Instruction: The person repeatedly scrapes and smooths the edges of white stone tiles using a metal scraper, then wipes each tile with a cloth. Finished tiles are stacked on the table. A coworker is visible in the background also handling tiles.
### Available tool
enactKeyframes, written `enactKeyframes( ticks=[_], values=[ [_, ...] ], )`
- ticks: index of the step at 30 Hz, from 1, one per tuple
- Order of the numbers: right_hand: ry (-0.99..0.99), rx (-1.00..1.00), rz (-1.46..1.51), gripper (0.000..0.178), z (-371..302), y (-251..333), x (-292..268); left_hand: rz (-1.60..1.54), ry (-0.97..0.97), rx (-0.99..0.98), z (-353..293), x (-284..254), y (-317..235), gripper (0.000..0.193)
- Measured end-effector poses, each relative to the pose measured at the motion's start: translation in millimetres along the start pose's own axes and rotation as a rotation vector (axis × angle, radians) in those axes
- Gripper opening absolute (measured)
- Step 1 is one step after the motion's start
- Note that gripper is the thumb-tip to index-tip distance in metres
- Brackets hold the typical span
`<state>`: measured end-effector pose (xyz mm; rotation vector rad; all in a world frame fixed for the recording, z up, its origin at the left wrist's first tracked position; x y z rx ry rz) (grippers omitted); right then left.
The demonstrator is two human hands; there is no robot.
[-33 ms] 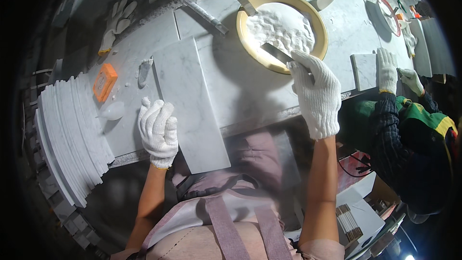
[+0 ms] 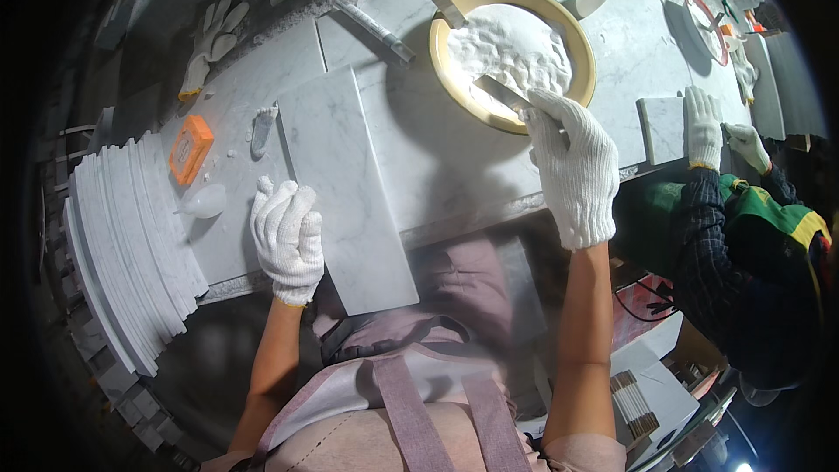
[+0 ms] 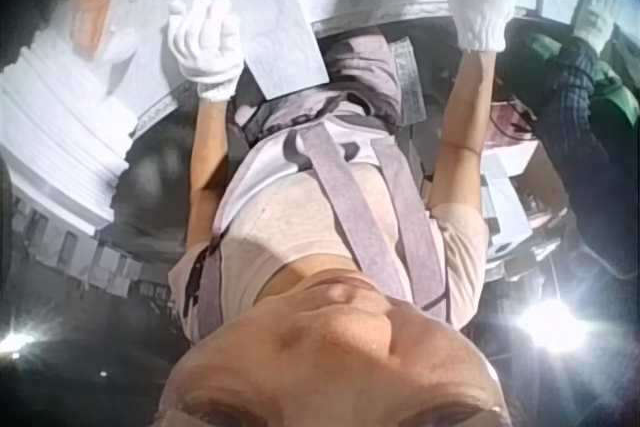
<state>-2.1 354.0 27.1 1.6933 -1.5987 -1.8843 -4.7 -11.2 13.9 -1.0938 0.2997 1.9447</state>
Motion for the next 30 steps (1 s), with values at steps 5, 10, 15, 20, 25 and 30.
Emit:
enactKeyframes(
  ticks=[5,10,15,20,25,30],
  values=[
    [0.047,0.060,0.026,0.027,8.7,-6.6,11.0,0.014,-0.001,-0.007,-0.6,0.0,1.0,0.027],
    [0.074,0.217,0.138,0.030,6.6,-17.7,9.4,0.002,0.005,-0.003,-1.0,0.0,0.7,0.028],
    [0.079,0.249,0.168,0.030,6.3,-21.1,9.9,0.002,-0.004,0.003,-1.2,-0.6,-0.1,0.028],
    [0.096,0.253,0.173,0.030,7.0,-24.1,11.3,-0.005,0.005,-0.022,-2.3,0.0,1.2,0.027],
    [0.093,0.232,0.180,0.030,8.1,-21.7,11.0,0.007,-0.001,-0.006,-1.2,-0.9,0.0,0.026],
    [0.088,0.227,0.139,0.028,10.3,-21.8,10.1,0.014,0.003,-0.005,-0.8,-0.5,-0.2,0.027]
  ],
)
Point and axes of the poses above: each hand's wrist, its own z-axis towards the middle knuckle, its own x-axis out of the palm, y = z × x, the point moved 10 cm from there along z, towards the middle knuckle, and after that the axes turned 12 degrees about x, right-handed, at the moved point
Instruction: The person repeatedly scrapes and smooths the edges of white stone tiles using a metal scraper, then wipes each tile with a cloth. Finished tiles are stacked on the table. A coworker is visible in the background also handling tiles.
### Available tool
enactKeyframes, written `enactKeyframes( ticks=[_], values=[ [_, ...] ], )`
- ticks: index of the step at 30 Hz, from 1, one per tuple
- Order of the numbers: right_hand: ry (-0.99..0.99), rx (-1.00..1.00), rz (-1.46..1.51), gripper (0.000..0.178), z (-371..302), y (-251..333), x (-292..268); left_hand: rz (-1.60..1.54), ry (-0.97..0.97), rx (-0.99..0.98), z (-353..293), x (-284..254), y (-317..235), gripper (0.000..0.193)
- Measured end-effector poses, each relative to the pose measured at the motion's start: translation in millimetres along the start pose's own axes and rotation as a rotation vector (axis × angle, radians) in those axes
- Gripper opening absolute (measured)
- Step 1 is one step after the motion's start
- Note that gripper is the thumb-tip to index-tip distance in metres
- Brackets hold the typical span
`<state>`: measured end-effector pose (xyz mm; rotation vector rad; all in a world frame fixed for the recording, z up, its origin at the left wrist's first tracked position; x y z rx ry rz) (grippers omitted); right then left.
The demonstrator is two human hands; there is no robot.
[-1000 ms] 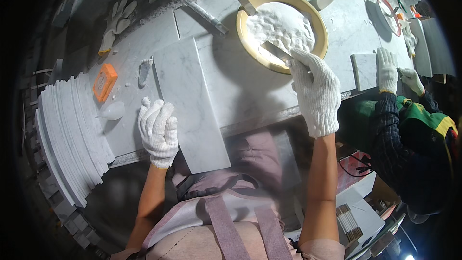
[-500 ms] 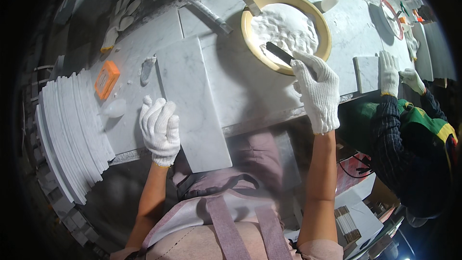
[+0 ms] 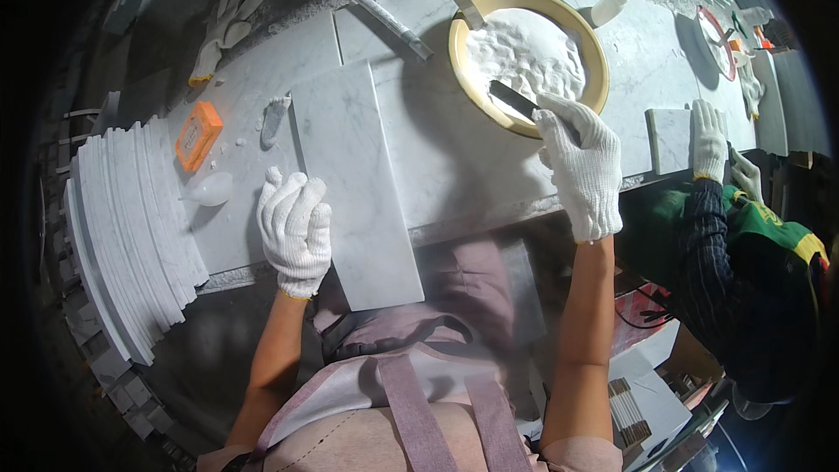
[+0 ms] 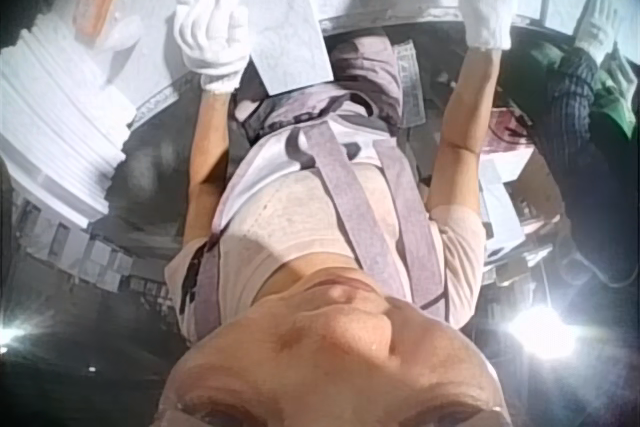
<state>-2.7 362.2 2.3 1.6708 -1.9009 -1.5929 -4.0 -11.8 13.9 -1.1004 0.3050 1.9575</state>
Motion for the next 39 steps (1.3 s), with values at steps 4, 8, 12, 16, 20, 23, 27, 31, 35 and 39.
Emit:
enactKeyframes(
  ticks=[4,8,12,16,20,23,27,31,35,39],
  values=[
    [-0.047,-0.062,0.057,0.026,-1.4,3.0,-8.2,-0.001,0.000,-0.004,-0.3,0.0,0.2,0.026],
    [-0.052,-0.072,0.057,0.026,-4.0,0.9,-9.5,-0.011,-0.006,-0.009,-0.3,0.3,1.1,0.026],
    [-0.018,-0.062,-0.020,0.028,-3.5,1.8,-4.1,0.003,-0.001,-0.005,-0.5,0.7,1.1,0.027],
    [0.028,-0.011,0.006,0.029,-2.0,0.3,-1.0,0.003,-0.001,-0.014,-1.8,0.9,1.8,0.027],
    [0.015,0.027,0.049,0.029,-1.1,-3.4,-4.2,-0.004,-0.008,-0.021,-2.4,0.5,2.3,0.027],
    [0.024,0.031,0.057,0.030,0.2,-5.3,-4.7,0.001,-0.007,-0.022,-1.6,-0.1,1.9,0.027],
    [0.018,0.044,0.080,0.030,-0.1,-8.0,-6.1,0.009,-0.016,-0.008,0.6,-1.4,-0.2,0.027],
    [-0.005,0.036,0.103,0.026,-6.0,-5.4,-5.5,0.042,-0.039,-0.011,1.5,-2.9,0.0,0.025],
    [-0.009,0.039,0.134,0.029,-16.4,0.1,-3.9,0.038,-0.047,-0.012,1.2,-2.8,0.9,0.026],
    [0.039,0.054,0.214,0.032,-33.8,4.3,6.5,0.027,-0.043,-0.012,1.0,-3.1,1.2,0.026]
  ],
)
Point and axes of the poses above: each hand's wrist, its own z-axis towards the middle knuckle, its own x-axis out of the palm, y = z × x, the point moved 10 cm from there along z, towards the middle knuckle, and after that the axes turned 12 degrees about x, right-handed, at the moved point
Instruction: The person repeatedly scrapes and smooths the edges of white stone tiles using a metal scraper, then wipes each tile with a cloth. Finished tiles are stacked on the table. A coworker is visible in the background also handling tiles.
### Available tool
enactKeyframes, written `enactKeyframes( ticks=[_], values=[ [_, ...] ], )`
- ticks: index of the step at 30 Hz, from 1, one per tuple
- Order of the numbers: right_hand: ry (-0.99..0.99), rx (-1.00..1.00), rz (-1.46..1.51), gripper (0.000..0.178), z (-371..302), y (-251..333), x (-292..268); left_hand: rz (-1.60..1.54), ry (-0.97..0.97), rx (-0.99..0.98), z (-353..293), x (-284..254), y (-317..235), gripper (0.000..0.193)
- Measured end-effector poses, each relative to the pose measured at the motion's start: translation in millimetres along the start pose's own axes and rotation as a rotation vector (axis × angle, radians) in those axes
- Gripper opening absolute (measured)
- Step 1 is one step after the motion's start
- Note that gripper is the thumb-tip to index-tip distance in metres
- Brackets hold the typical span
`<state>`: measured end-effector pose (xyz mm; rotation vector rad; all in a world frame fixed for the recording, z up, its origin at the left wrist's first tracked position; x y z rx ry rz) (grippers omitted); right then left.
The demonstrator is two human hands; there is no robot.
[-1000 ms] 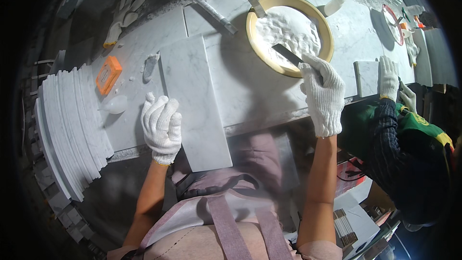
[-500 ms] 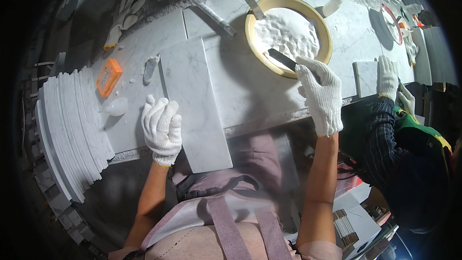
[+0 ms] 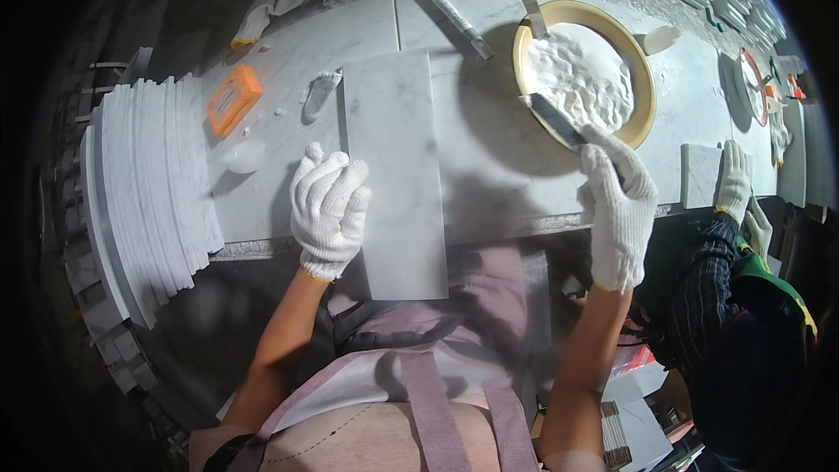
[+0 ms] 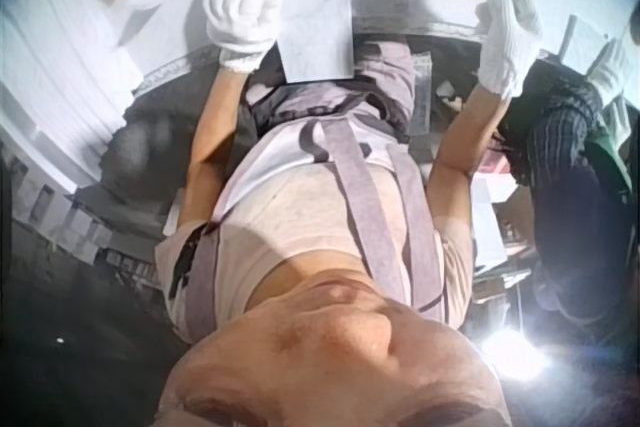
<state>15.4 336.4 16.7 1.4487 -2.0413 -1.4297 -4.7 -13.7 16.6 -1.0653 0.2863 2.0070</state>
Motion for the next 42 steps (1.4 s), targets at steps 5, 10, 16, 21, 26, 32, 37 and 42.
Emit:
enactKeyframes(
  ticks=[5,10,16,21,26,32,37,42],
  values=[
    [0.264,0.104,0.058,0.031,-21.5,-19.8,65.9,-0.002,-0.018,0.004,1.2,-2.3,0.1,0.025],
    [0.301,-0.027,0.001,0.030,-17.1,-21.7,118.7,-0.013,-0.039,0.008,0.4,-4.3,0.3,0.023],
    [0.180,-0.369,-0.185,0.025,-17.8,-9.3,143.8,0.013,-0.053,-0.012,-2.2,-5.5,2.4,0.025],
    [0.031,-0.719,-0.298,0.023,-40.7,11.9,145.7,0.036,-0.053,-0.019,-3.6,-4.4,3.1,0.024],
    [0.106,-0.378,0.070,0.031,-32.9,1.5,124.1,0.107,-0.130,0.009,-1.1,-12.8,-1.0,0.024],
    [0.814,0.249,0.621,0.069,-55.8,-45.8,145.6,0.079,-0.282,-0.050,-3.3,-36.1,4.2,0.020],
    [1.041,0.487,0.732,0.039,-84.4,-80.3,151.8,0.020,-0.334,-0.264,-32.1,-58.0,24.7,0.029],
    [0.885,0.439,0.620,0.031,-80.7,-92.7,142.9,0.293,-0.271,-0.623,-76.6,-88.6,59.7,0.060]
  ],
)
Point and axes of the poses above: each hand's wrist, its own z-axis towards the middle knuckle, its own x-axis out of the palm, y = z × x, the point moved 10 cm from there along z, towards the middle knuckle, and after that the axes turned 12 degrees about x, right-handed, at the moved point
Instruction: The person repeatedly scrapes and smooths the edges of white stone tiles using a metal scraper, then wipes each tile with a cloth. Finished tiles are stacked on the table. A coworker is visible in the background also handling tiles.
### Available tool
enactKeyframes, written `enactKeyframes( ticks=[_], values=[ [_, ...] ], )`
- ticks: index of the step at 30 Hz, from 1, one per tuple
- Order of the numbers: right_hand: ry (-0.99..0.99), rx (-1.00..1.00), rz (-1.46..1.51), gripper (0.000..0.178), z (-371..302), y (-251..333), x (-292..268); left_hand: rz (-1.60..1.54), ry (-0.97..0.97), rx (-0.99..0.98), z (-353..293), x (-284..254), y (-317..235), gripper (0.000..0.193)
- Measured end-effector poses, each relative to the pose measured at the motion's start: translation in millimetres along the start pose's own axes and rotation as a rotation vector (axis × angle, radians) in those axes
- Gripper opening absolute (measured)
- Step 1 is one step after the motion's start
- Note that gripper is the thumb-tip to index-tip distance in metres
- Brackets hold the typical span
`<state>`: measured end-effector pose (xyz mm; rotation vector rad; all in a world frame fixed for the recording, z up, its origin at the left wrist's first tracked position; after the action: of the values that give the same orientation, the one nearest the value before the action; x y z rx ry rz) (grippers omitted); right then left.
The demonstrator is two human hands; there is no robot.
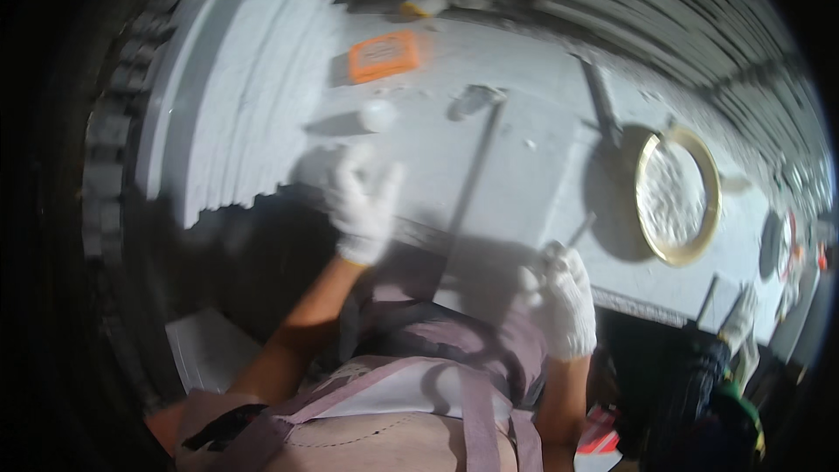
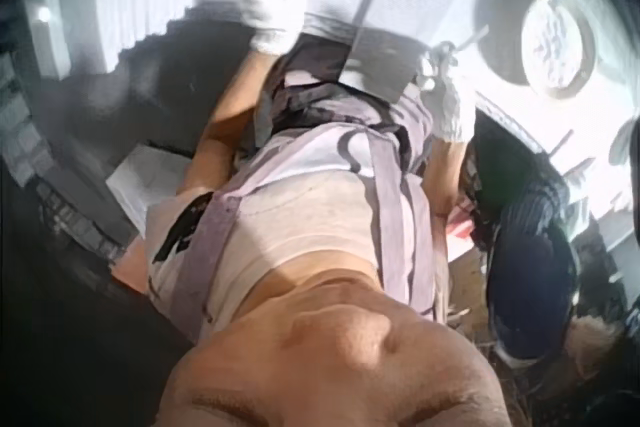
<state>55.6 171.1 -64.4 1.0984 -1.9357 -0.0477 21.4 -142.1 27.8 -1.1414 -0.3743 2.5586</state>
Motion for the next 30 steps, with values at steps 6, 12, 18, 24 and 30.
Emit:
enactKeyframes(
  ticks=[6,12,18,24,30],
  values=[
    [0.059,-0.075,-0.129,0.030,-5.7,28.6,13.0,-0.020,-0.010,-0.106,23.3,22.9,54.6,0.062],
    [-0.159,-0.143,-0.277,0.030,-15.0,48.8,3.1,-0.039,0.083,-0.341,24.6,54.8,86.9,0.052],
    [-0.199,-0.210,-0.471,0.048,-14.7,62.8,6.8,0.048,0.182,-0.399,30.9,61.5,80.7,0.041],
    [-0.453,-0.421,-1.016,0.051,-8.7,89.2,19.3,-0.641,-0.004,0.117,32.3,68.4,-19.0,0.027],
    [-0.522,-0.569,-1.450,0.047,-4.5,96.4,58.9,-0.678,0.024,-0.103,10.8,93.0,-28.8,0.033]
  ],
)
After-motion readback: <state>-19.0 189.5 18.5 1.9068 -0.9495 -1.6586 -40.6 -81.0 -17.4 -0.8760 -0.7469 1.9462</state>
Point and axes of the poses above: each hand's wrist, its own z-axis towards the middle knuckle, its own x-axis out of the palm, y = z × x, the point moved 10 cm from there along z, towards the middle knuckle, and after that the axes turned 12 degrees about x, right-handed, at the moved point
